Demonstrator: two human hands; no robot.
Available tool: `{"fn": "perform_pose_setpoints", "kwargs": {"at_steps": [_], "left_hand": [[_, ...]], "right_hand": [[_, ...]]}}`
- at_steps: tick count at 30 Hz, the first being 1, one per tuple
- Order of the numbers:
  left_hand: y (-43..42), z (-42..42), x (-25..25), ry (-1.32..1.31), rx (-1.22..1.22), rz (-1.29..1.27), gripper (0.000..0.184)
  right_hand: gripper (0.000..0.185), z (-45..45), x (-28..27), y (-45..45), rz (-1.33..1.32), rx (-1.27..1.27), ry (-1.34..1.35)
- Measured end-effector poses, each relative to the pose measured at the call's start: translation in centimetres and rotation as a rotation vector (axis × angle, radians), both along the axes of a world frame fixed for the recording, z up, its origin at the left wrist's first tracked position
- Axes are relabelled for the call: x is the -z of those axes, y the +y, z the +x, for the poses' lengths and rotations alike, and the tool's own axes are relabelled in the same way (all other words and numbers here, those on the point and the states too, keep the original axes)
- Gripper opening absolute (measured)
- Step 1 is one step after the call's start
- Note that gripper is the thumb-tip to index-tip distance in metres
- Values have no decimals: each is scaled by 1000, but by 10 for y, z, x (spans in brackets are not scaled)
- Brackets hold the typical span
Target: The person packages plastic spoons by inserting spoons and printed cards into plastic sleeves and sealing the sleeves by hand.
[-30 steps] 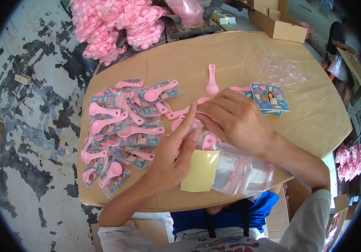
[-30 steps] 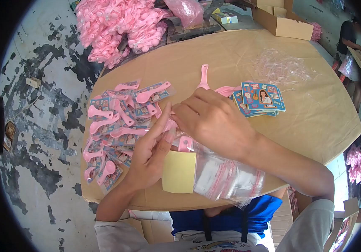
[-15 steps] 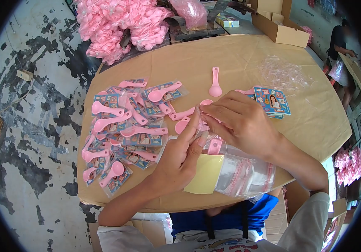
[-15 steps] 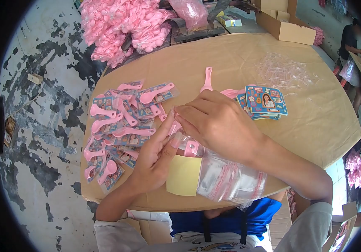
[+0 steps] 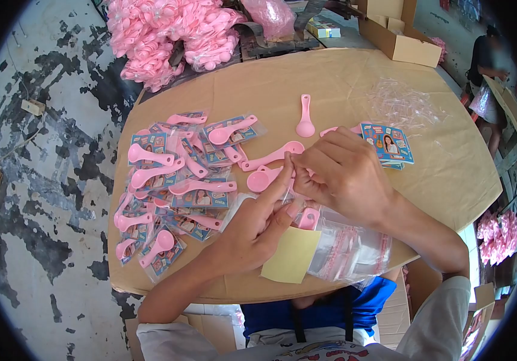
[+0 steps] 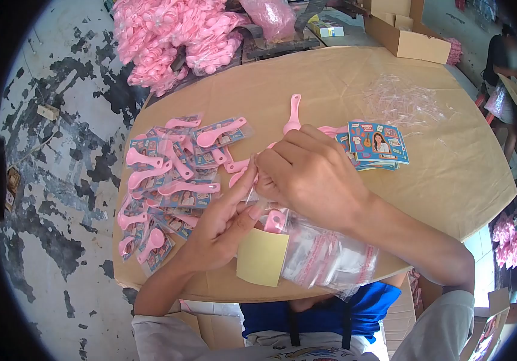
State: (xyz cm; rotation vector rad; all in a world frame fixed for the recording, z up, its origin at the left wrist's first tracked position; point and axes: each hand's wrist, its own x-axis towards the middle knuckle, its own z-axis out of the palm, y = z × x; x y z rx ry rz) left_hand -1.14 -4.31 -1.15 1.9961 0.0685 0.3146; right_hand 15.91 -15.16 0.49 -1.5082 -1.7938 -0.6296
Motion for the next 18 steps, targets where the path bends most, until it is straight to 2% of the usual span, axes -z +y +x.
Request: {"fn": "perform_pose_setpoints", "kwargs": {"at_steps": [4, 7, 9, 11, 13, 14, 16, 18], "left_hand": [[2, 4, 0, -69, 32, 94, 58], [0, 8, 3, -180, 42, -78, 54], [1, 8, 5, -220, 22, -221, 50], [7, 10, 4, -224, -19, -302, 46], [7, 12, -6, -179, -64, -555, 46], [5, 12, -8, -150, -82, -684, 47], [8, 11, -4, -139, -135, -750, 43], [7, 12, -5, -107, -201, -757, 40]], "right_hand": [[17, 5, -9, 1, 53, -46, 28], [13, 12, -18, -2, 78, -90, 190], [8, 24, -38, -12, 41, -84, 559], [11, 50, -67, -34, -135, -284, 954], [14, 100, -80, -59, -249, -699, 910], [11, 125, -77, -62, -246, -769, 1064], [10, 174, -54, -59, -223, -898, 1376], [14, 211, -19, -48, -455, 324, 428]]}}
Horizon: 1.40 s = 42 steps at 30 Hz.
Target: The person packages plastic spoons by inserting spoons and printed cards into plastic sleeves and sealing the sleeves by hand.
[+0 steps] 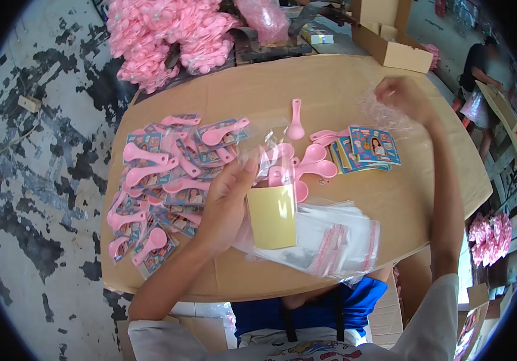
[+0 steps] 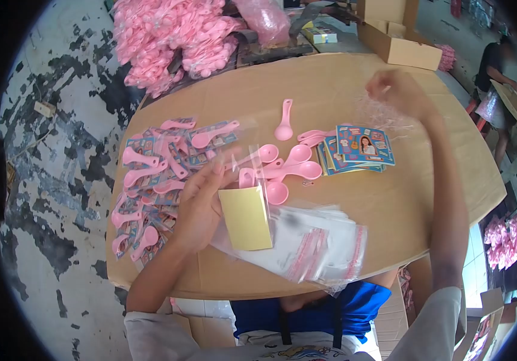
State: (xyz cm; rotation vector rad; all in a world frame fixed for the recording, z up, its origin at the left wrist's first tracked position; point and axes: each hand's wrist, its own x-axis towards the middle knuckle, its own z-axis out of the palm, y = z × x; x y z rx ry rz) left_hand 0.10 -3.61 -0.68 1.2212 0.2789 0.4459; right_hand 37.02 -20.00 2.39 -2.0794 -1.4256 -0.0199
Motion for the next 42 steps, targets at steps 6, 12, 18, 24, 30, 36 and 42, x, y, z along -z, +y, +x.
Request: {"fn": "perform_pose_setpoints", "kwargs": {"at_steps": [6, 12, 18, 24, 30, 36, 42], "left_hand": [[1, -4, 3, 27, -2, 81, 38], [-5, -2, -2, -10, -18, 141, 43], [-2, 0, 2, -52, -12, 178, 41], [1, -1, 4, -28, 23, 212, 40], [17, -2, 3, -52, 82, 439, 30], [31, -1, 6, -57, 90, 442, 17], [40, -2, 10, -141, 146, 650, 16]], "right_hand": [[26, -106, -27, 18, 606, -7, 182], [24, -209, -6, 33, 17, -440, 632], [20, -205, 21, 45, 147, -566, 753], [20, -205, 25, 48, 203, -538, 722], [20, -193, 27, 50, 187, -426, 674], [31, -173, 26, 48, 228, -584, 398], [32, -177, 26, 47, 291, -642, 375]]}}
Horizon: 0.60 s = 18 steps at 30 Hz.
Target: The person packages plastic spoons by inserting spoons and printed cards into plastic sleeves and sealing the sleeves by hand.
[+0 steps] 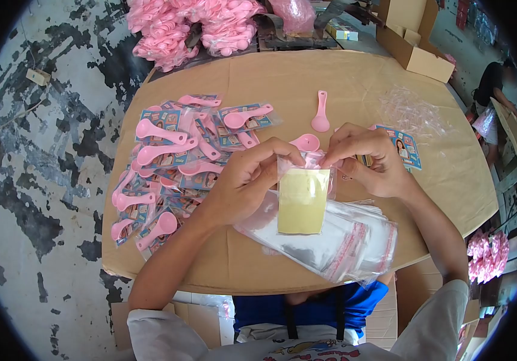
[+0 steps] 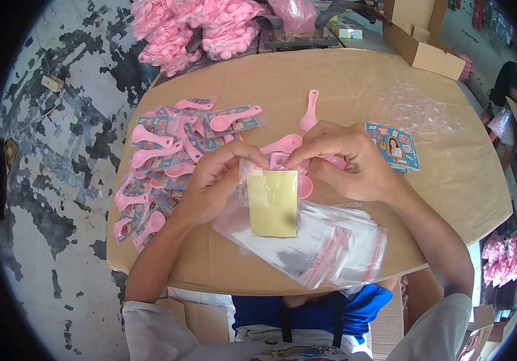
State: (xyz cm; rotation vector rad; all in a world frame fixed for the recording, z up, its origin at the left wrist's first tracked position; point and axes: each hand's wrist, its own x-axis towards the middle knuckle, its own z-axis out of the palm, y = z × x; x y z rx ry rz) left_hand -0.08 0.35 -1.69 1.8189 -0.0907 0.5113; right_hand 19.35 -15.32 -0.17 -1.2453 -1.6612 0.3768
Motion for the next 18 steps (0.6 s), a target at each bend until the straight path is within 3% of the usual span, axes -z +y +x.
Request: {"fn": "perform_pose_setpoints", "kwargs": {"at_steps": [3, 6, 9, 10, 12, 14, 15, 17, 18], "left_hand": [[-2, -5, -9, 28, -8, -13, 15], [0, -6, -8, 49, 79, -271, 17], [4, -6, -6, 66, 132, -372, 5], [3, -5, -4, 61, 93, -279, 4], [-2, -1, 0, 52, 16, -92, 16], [-4, 2, -4, 43, -36, -249, 27], [-4, 3, -7, 38, -64, -328, 33], [7, -6, -28, -29, -216, -232, 30], [8, -13, -42, -62, -325, -166, 37]], "right_hand": [[31, -2, -2, 0, 28, 5, -38], [30, -2, -2, 1, 110, 1, -119], [28, 2, -2, 3, 170, -38, -209], [27, 3, -3, 3, 169, -40, -247], [26, 5, -3, 3, 178, -28, -323], [26, 7, -2, 5, 200, -1, -402], [20, 6, -4, 3, 119, 39, -374], [12, 2, -11, -3, -42, 119, -313], [13, -3, -20, -8, -212, 78, -403]]}}
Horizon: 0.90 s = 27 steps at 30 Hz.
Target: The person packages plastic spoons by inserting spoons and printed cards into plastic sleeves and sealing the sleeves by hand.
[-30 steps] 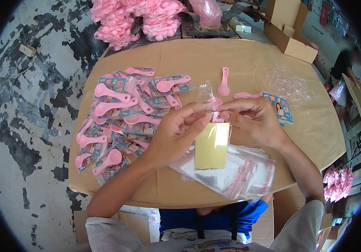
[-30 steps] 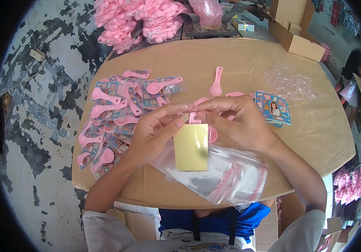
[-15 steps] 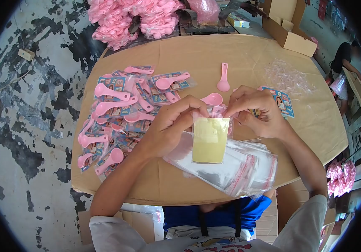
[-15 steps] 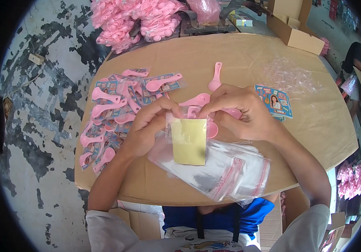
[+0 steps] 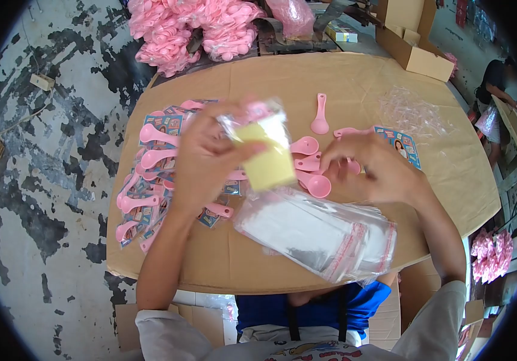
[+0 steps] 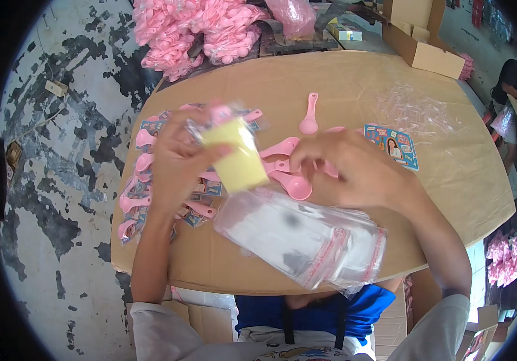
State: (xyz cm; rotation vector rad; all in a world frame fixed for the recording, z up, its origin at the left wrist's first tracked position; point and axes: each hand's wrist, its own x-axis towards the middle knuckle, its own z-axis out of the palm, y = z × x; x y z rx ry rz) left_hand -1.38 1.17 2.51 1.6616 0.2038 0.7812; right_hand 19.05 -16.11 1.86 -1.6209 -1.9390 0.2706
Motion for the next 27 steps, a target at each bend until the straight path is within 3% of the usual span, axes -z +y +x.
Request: {"fn": "perform_pose_setpoints", "kwargs": {"at_steps": [1, 2, 4, 6, 8, 9, 11, 13, 16, 22, 25, 27], "left_hand": [[3, -6, -10, -18, -113, 67, 46], [13, -9, -13, -67, -219, 245, 43], [30, -16, -17, -158, -430, 595, 39], [31, -23, -23, -72, -377, 769, 31], [27, -26, -26, -3, -269, 889, 26], [21, -26, -24, 20, -189, 918, 26], [-6, -25, -16, 186, 136, 743, 27], [-35, -18, -14, 449, 413, 763, 23], [-46, -5, 30, 243, 530, 995, 20], [-49, 1, 44, 265, 496, 1040, 20], [-50, 1, 41, 314, 499, 1009, 20], [-48, 0, 33, 485, 555, 842, 29]], "right_hand": [[19, -7, -12, -5, -177, -13, -84], [26, -14, -17, -9, -355, -24, -169], [38, -26, -6, -13, -297, 1, -299], [48, -31, 10, -12, -143, 0, -395], [41, -29, 4, -9, -338, 27, -265], [37, -28, 0, -8, -435, 42, -200], [31, -20, 6, -7, -444, -7, -21], [26, -12, 9, -8, -420, -39, 59], [23, -7, 10, -11, -361, -72, 25], [18, -5, 9, -12, -186, -64, -40], [17, 0, -13, -13, -224, 46, 83], [17, 7, -18, -14, -212, 91, 143]]}}
